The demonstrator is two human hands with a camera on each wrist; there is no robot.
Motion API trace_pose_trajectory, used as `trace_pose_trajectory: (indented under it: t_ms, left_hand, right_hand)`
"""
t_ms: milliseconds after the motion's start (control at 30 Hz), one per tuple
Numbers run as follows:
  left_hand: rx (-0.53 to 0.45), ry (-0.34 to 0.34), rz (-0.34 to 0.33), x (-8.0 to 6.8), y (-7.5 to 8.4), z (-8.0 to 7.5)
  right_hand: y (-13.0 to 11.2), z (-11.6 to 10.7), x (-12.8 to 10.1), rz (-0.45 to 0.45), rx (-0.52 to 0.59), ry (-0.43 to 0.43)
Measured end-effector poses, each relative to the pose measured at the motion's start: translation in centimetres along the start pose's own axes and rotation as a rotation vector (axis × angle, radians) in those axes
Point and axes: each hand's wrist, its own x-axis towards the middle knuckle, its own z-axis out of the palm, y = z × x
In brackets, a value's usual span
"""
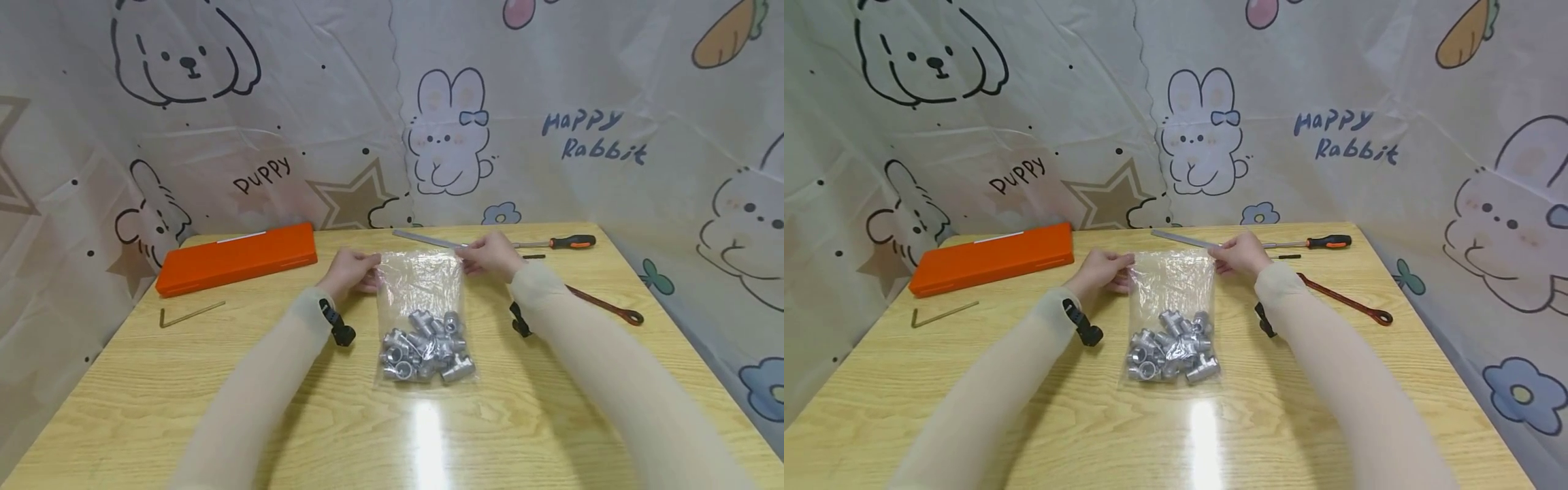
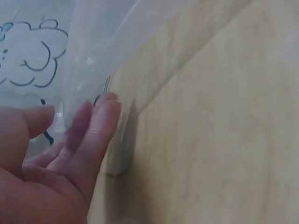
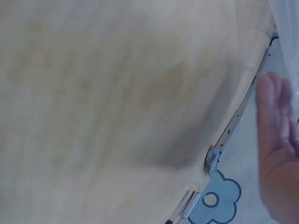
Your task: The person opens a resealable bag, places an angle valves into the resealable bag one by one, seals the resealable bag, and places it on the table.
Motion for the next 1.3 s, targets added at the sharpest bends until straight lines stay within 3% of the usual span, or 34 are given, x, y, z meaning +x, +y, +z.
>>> trace_pose_trajectory:
  t_ms: [167,367,600,867,1300]
  left_hand:
    - [0.016,-0.089,-0.090,-1.4,-0.6,-0.2]
    - [0.014,-0.158,-0.094,-2.6,-0.8,-0.3]
    - [0.011,-0.155,-0.094,-2.1,-1.1,-0.1]
    - [0.013,-0.118,-0.155,-1.2,-0.9,0.2]
    - [0.007,-0.116,-0.194,-0.6,-0.4,0.7]
  right_hand:
    - [1.0,0.1,-1.4,0.101,0.016,-0.108]
    - [1.7,0.5,-2.6,0.118,0.059,-0.193]
    - [1.7,1.5,-2.3,0.148,0.081,-0.165]
    - [1.3,2.1,-1.6,0.240,0.100,-0.097]
    - [1.7,1.9,-0.8,0.260,0.068,-0.074]
